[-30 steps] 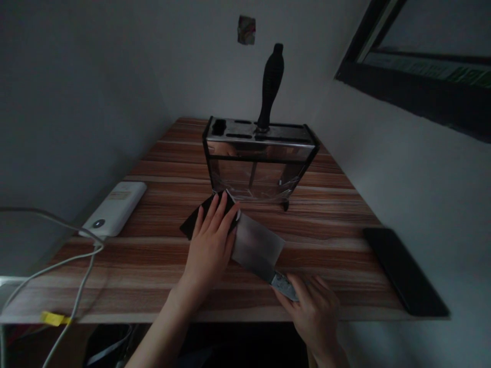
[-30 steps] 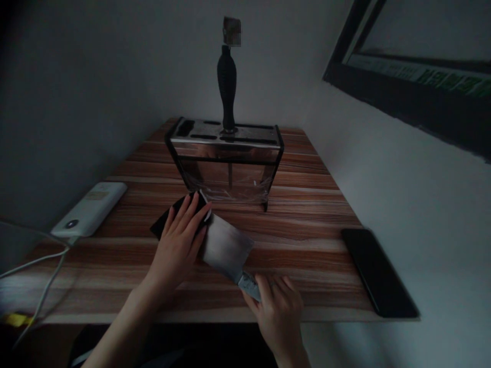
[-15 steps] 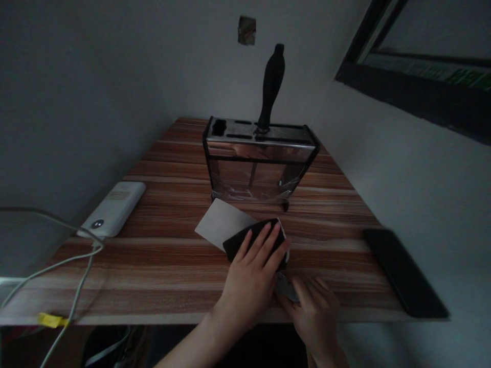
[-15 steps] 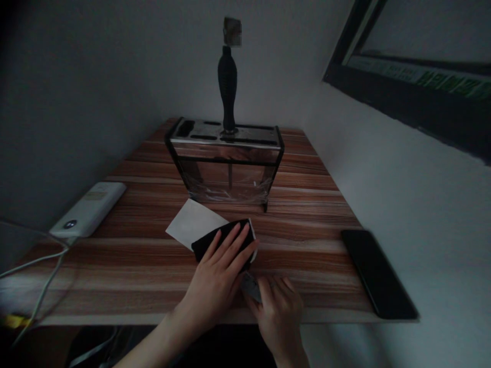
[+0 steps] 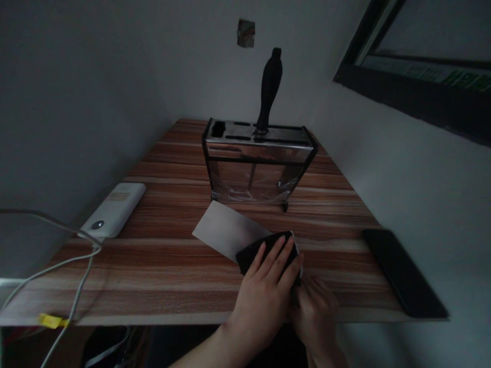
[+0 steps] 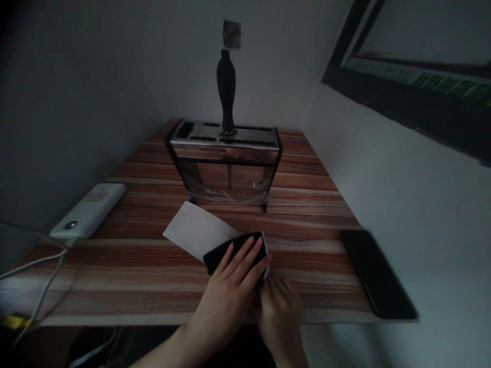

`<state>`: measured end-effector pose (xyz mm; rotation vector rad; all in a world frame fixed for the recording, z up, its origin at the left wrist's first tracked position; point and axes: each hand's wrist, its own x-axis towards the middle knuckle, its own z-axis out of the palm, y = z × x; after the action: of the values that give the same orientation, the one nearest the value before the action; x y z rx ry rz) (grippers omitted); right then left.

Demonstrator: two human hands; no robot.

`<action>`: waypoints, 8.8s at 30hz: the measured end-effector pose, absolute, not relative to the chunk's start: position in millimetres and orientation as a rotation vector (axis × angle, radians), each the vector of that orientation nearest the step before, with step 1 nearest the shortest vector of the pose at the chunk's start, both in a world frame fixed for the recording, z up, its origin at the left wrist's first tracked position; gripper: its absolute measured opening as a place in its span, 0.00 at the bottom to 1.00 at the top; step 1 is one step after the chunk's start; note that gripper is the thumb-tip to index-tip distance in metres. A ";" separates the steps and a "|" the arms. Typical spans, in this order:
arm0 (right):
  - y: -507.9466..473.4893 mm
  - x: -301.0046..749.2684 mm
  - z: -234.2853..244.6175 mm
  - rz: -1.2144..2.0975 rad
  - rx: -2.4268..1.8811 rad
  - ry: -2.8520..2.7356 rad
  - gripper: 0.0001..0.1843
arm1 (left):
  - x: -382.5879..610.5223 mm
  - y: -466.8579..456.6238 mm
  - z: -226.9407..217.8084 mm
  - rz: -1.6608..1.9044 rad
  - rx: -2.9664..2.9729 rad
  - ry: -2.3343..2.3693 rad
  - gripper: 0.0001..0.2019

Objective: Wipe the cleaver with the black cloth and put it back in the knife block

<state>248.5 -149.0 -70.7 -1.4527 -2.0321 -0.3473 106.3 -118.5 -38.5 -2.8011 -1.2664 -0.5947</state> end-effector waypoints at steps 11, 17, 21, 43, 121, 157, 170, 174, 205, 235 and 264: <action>-147.7 247.2 -68.4 -0.347 -1.460 -2.035 0.16 | 104.5 -115.9 -36.5 -0.603 -2.823 -1.269 0.24; -147.2 245.9 -66.2 -0.339 -1.463 -2.036 0.19 | 101.9 -114.6 -32.5 -0.585 -2.859 -1.299 0.25; -146.7 245.1 -62.3 -0.329 -1.451 -2.052 0.21 | 99.9 -112.9 -34.4 -0.622 -2.842 -1.339 0.26; -145.6 244.7 -62.9 -0.269 -1.460 -2.084 0.19 | 76.5 -93.4 -33.0 -0.675 -2.726 -1.556 0.29; -146.7 246.3 -68.5 -0.419 -1.392 -2.017 0.22 | 111.9 -119.1 -26.5 -0.702 -3.030 -1.316 0.26; -146.2 242.7 -63.0 -0.346 -1.399 -2.080 0.20 | 57.1 -77.6 -25.2 -0.734 -2.711 -1.587 0.23; -146.7 243.1 -64.3 -0.296 -1.383 -2.103 0.19 | 17.6 -60.6 -29.3 -0.729 -2.495 -1.828 0.21; -146.6 242.5 -63.4 -0.305 -1.379 -2.099 0.19 | 12.4 -59.7 -30.6 -0.760 -2.475 -1.855 0.21; -144.1 243.0 -60.3 -0.362 -1.378 -2.110 0.22 | 48.8 -78.3 -29.9 -0.699 -2.618 -1.695 0.22; -145.0 243.1 -64.1 -0.284 -1.356 -2.029 0.20 | 108.9 -114.5 -39.7 -0.678 -2.799 -1.362 0.22; -145.4 241.8 -60.2 -0.255 -1.413 -2.104 0.24 | 83.1 -101.1 -34.1 -0.697 -2.742 -1.521 0.24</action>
<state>241.8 -145.4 -60.2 -1.4132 -2.1039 -0.2547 83.1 -101.1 -34.1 -2.7420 -1.5210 -0.6966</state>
